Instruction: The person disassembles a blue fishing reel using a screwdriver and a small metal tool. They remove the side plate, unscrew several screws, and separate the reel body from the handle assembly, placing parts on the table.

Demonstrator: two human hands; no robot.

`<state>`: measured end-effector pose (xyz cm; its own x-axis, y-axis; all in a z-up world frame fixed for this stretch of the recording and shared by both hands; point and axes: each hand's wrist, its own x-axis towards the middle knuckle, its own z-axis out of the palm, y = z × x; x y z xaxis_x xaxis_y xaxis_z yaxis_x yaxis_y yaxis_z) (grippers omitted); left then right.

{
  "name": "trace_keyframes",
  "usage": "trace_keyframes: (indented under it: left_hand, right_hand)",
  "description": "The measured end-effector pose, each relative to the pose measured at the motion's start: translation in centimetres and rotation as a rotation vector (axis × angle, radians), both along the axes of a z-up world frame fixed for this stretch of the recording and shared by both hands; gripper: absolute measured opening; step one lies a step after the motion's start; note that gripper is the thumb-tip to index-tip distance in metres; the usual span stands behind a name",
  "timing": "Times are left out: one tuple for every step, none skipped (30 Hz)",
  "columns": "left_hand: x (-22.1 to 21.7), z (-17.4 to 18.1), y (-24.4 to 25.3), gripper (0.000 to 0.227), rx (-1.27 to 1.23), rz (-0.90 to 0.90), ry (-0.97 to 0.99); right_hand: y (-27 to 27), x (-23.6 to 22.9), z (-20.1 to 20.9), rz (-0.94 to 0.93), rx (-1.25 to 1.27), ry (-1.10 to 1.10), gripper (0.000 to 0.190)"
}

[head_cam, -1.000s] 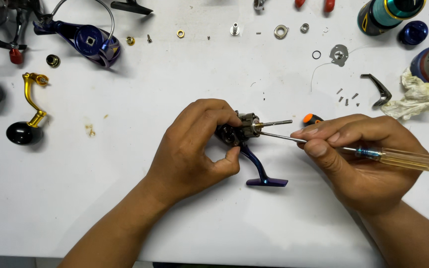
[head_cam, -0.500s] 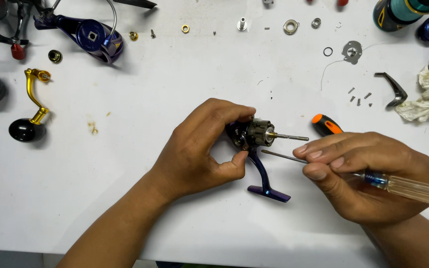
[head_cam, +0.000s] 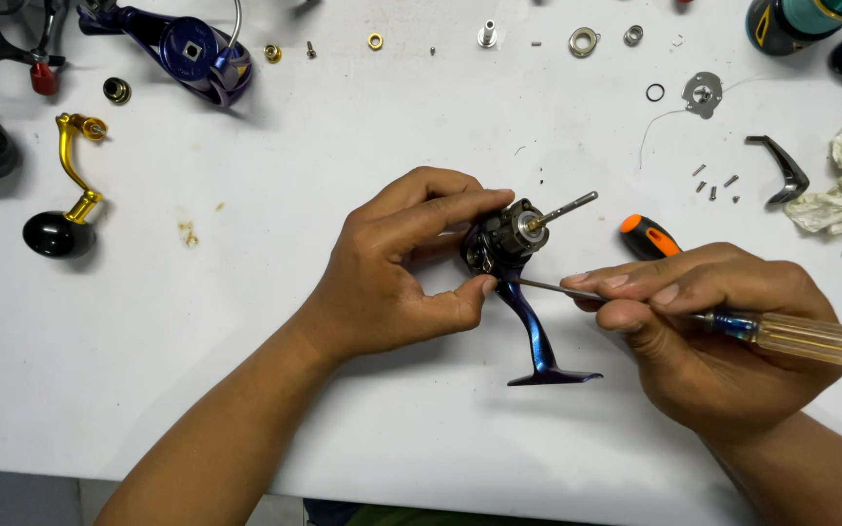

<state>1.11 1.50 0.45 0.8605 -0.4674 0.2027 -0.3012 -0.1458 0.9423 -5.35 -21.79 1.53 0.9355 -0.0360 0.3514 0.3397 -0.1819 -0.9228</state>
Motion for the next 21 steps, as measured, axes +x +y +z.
trace_keyframes:
  left_hand:
    - [0.04, 0.00, 0.01, 0.053, 0.000, 0.002, 0.000]
    - [0.08, -0.01, 0.04, 0.053, -0.001, -0.005, 0.004]
    - [0.12, -0.01, 0.08, 0.053, -0.001, -0.012, 0.009]
    - [0.14, -0.09, 0.11, 0.053, -0.001, -0.009, 0.010]
    - [0.16, -0.18, 0.14, 0.053, 0.002, -0.011, 0.006]
    - [0.19, -0.25, 0.17, 0.053, 0.004, -0.013, 0.002]
    - [0.19, -0.30, 0.18, 0.053, 0.003, -0.010, 0.002]
    - [0.20, -0.33, 0.19, 0.054, 0.005, -0.014, -0.014]
    - [0.22, -0.36, 0.20, 0.054, 0.007, -0.019, -0.029]
    - [0.21, -0.41, 0.23, 0.054, 0.006, -0.016, -0.029]
    - [0.21, -0.46, 0.26, 0.054, 0.016, -0.015, -0.032]
    - [0.22, -0.52, 0.29, 0.055, 0.026, -0.014, -0.035]
    - [0.19, -0.56, 0.32, 0.055, 0.026, -0.013, -0.035]
    - [0.18, -0.61, 0.34, 0.055, 0.025, -0.016, -0.038]
    - [0.17, -0.67, 0.34, 0.056, 0.023, -0.020, -0.040]
    - [0.18, -0.73, 0.35, 0.056, 0.023, -0.019, -0.038]
    - [0.19, -0.80, 0.36, 0.056, 0.022, -0.019, -0.046]
    - [0.20, -0.86, 0.37, 0.056, 0.022, -0.019, -0.054]
    - [0.21, -0.85, 0.34, 0.056, 0.022, -0.017, -0.053]
    - [0.21, -0.84, 0.31, 0.056, 0.036, -0.022, -0.080]
    - [0.22, -0.83, 0.28, 0.056, 0.050, -0.026, -0.108]
  right_hand:
    - [-0.13, 0.05, -0.05, 0.002, 0.000, 0.000, 0.029]
    - [-0.24, 0.10, -0.10, 0.010, -0.005, -0.010, 0.027]
    - [-0.35, 0.15, -0.16, 0.018, -0.009, -0.020, 0.025]
    - [-0.30, 0.16, -0.16, 0.020, -0.010, -0.019, 0.025]
    - [-0.25, 0.17, -0.15, 0.015, -0.003, -0.015, 0.026]
    - [-0.20, 0.18, -0.14, 0.011, 0.004, -0.011, 0.027]
    - [-0.22, 0.17, -0.19, 0.013, 0.003, -0.011, 0.027]
    - [-0.24, 0.16, -0.24, 0.010, -0.004, -0.012, 0.026]
    - [-0.26, 0.17, -0.29, 0.008, -0.011, -0.013, 0.026]
    - [-0.37, 0.12, -0.43, 0.010, -0.012, -0.013, 0.026]
    - [-0.49, 0.07, -0.57, 0.019, -0.023, -0.031, 0.026]
    - [-0.61, 0.03, -0.72, 0.027, -0.035, -0.050, 0.025]
    - [-0.53, 0.05, -0.59, 0.029, -0.035, -0.049, 0.025]
    - [-0.46, 0.09, -0.48, 0.027, -0.045, -0.052, 0.026]
    - [-0.40, 0.10, -0.35, 0.024, -0.056, -0.054, 0.027]
    - [-0.44, 0.17, -0.26, 0.024, -0.056, -0.053, 0.027]
    - [-0.49, 0.24, -0.18, 0.049, -0.095, -0.072, 0.027]
    - [-0.53, 0.31, -0.09, 0.074, -0.134, -0.091, 0.027]
    - [-0.55, 0.16, -0.22, 0.076, -0.134, -0.090, 0.027]
    - [-0.57, 0.01, -0.35, 0.058, -0.072, -0.050, 0.027]
    - [-0.59, -0.13, -0.48, 0.040, -0.010, -0.010, 0.027]
